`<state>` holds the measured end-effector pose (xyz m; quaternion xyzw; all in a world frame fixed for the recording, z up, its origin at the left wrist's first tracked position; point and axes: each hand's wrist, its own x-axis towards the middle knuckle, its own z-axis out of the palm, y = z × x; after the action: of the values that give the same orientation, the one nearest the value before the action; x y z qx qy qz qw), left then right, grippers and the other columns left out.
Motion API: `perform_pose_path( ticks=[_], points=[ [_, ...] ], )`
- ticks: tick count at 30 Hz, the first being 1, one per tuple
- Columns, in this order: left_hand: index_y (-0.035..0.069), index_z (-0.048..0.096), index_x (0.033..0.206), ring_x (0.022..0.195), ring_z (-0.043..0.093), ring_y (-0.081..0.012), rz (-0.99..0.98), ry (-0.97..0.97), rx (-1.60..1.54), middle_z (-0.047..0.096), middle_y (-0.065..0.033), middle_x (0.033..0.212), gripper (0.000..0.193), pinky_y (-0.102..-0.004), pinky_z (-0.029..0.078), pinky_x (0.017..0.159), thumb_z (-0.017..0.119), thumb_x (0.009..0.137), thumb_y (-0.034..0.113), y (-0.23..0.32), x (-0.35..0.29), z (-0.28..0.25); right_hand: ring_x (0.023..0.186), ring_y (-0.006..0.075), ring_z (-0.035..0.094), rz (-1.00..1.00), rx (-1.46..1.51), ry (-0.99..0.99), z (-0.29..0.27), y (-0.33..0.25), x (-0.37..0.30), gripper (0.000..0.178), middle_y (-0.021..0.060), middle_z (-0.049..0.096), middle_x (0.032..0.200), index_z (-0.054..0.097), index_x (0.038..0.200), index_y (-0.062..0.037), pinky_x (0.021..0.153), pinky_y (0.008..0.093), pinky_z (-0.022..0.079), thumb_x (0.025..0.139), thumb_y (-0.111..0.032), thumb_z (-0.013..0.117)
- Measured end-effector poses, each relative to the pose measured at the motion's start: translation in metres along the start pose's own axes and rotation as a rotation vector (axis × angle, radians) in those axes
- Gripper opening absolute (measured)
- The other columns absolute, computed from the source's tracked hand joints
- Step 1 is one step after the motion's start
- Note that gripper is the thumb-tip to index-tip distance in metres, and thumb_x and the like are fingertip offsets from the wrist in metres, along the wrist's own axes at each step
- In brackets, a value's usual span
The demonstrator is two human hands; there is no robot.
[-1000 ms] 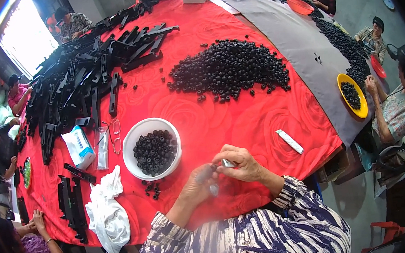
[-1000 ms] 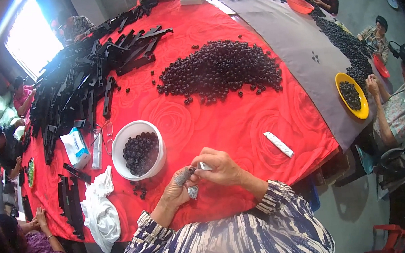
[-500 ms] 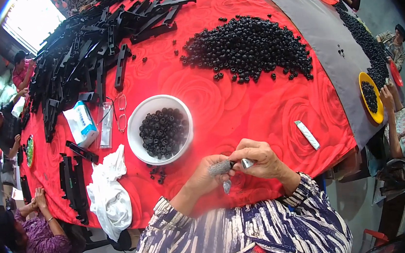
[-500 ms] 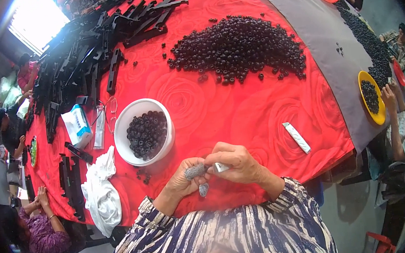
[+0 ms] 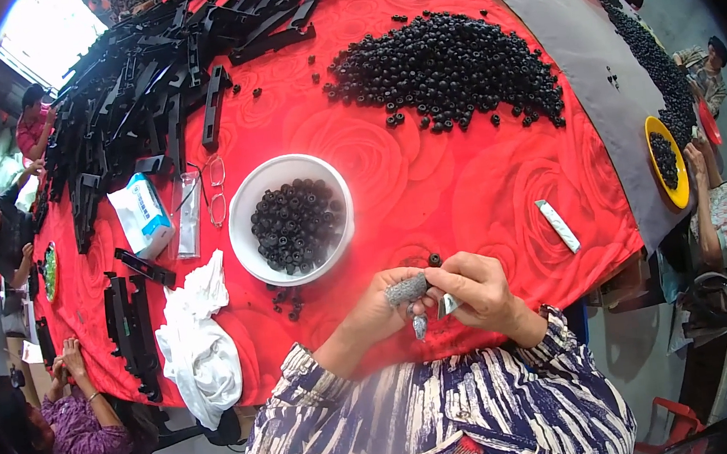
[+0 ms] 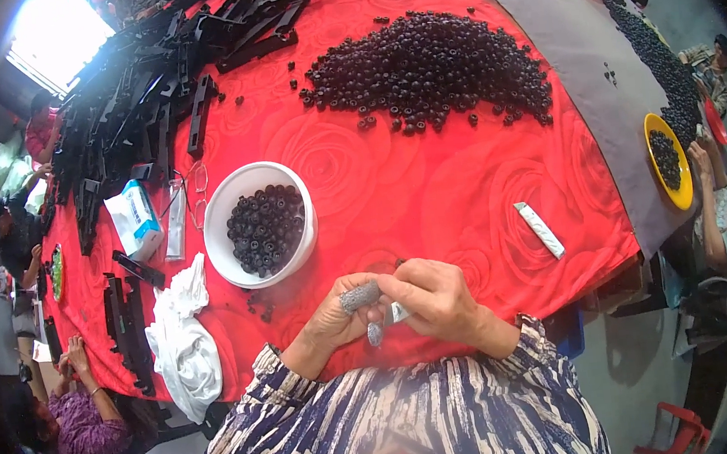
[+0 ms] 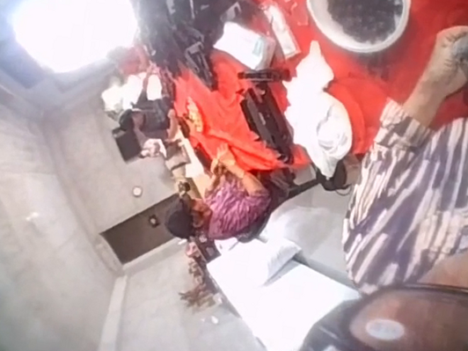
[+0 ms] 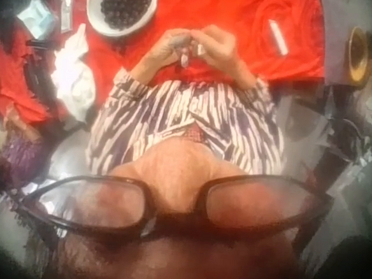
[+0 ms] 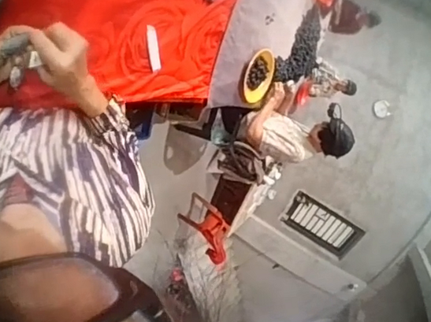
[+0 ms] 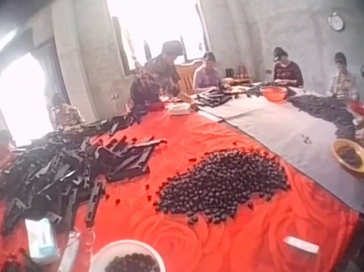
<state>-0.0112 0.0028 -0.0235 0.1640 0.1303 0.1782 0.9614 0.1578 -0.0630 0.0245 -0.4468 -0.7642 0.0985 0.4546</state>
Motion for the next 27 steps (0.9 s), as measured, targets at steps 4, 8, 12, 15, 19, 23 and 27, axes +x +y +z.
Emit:
perform_pose_path(
  ticks=[4,8,12,15,19,23,27],
  points=[
    [-0.004,0.061,0.105,0.073,0.063,-0.0119,0.023,-0.046,-0.011,0.066,-0.0118,0.09,0.02,-0.0176,0.051,0.062,0.056,0.09,0.009,-0.012,-0.001,0.001,0.06,0.0223,0.058,0.001,-0.052,0.095,0.002,-0.012,-0.012,0.044,0.0083,0.056,0.073,0.062,0.103,0.0034,0.05,0.0322,0.046,0.06,0.001,0.066],
    [-0.003,0.06,0.108,0.073,0.062,-0.0106,0.14,0.043,0.195,0.066,-0.0113,0.091,0.021,-0.0182,0.051,0.063,0.058,0.088,0.006,-0.012,0.0,0.012,0.059,0.0244,0.058,0.036,-0.099,0.151,0.0,-0.014,-0.021,0.05,0.0102,0.057,0.074,0.061,0.104,0.0033,0.049,0.0331,0.045,0.055,0.004,0.065],
    [-0.003,0.06,0.11,0.075,0.062,-0.0095,0.13,0.106,0.29,0.065,-0.0081,0.092,0.024,-0.0196,0.05,0.066,0.06,0.088,0.006,-0.01,-0.008,0.024,0.056,0.0242,0.057,0.11,-0.059,0.13,-0.011,-0.025,-0.024,0.045,0.0103,0.058,0.072,0.061,0.103,0.002,0.047,0.0333,0.044,0.059,0.005,0.065],
    [-0.002,0.06,0.111,0.079,0.06,-0.0085,0.184,0.05,0.362,0.064,-0.0065,0.09,0.024,-0.0194,0.048,0.067,0.059,0.089,0.007,-0.011,-0.009,0.028,0.059,0.0225,0.057,0.328,0.036,0.094,-0.02,-0.039,-0.023,0.033,0.0109,0.058,0.076,0.059,0.104,0.0022,0.052,0.03,0.045,0.072,0.003,0.067],
    [-0.002,0.06,0.111,0.08,0.06,-0.0096,0.224,0.009,0.406,0.064,-0.0068,0.09,0.023,-0.0195,0.048,0.068,0.058,0.089,0.006,-0.012,-0.011,0.03,0.067,0.02,0.057,0.647,0.319,0.11,-0.027,-0.05,-0.03,0.027,0.0114,0.058,0.084,0.057,0.107,0.0018,0.059,0.0279,0.045,0.081,-0.003,0.064],
    [-0.003,0.06,0.11,0.08,0.06,-0.0105,0.227,-0.004,0.417,0.064,-0.0072,0.09,0.023,-0.02,0.048,0.068,0.058,0.089,0.005,-0.016,-0.013,0.028,0.071,0.0185,0.057,0.601,0.297,0.071,-0.028,-0.05,-0.033,0.024,0.0117,0.057,0.085,0.056,0.107,0.0024,0.061,0.0278,0.044,0.085,-0.004,0.06],
    [-0.003,0.06,0.11,0.081,0.06,-0.0105,0.223,0.0,0.456,0.064,-0.007,0.09,0.023,-0.0207,0.049,0.07,0.059,0.088,0.005,-0.015,-0.012,0.031,0.069,0.0203,0.056,0.593,0.19,0.076,-0.026,-0.048,-0.033,0.02,0.0125,0.056,0.083,0.056,0.105,0.0033,0.06,0.0284,0.044,0.086,-0.002,0.058]
  ],
)
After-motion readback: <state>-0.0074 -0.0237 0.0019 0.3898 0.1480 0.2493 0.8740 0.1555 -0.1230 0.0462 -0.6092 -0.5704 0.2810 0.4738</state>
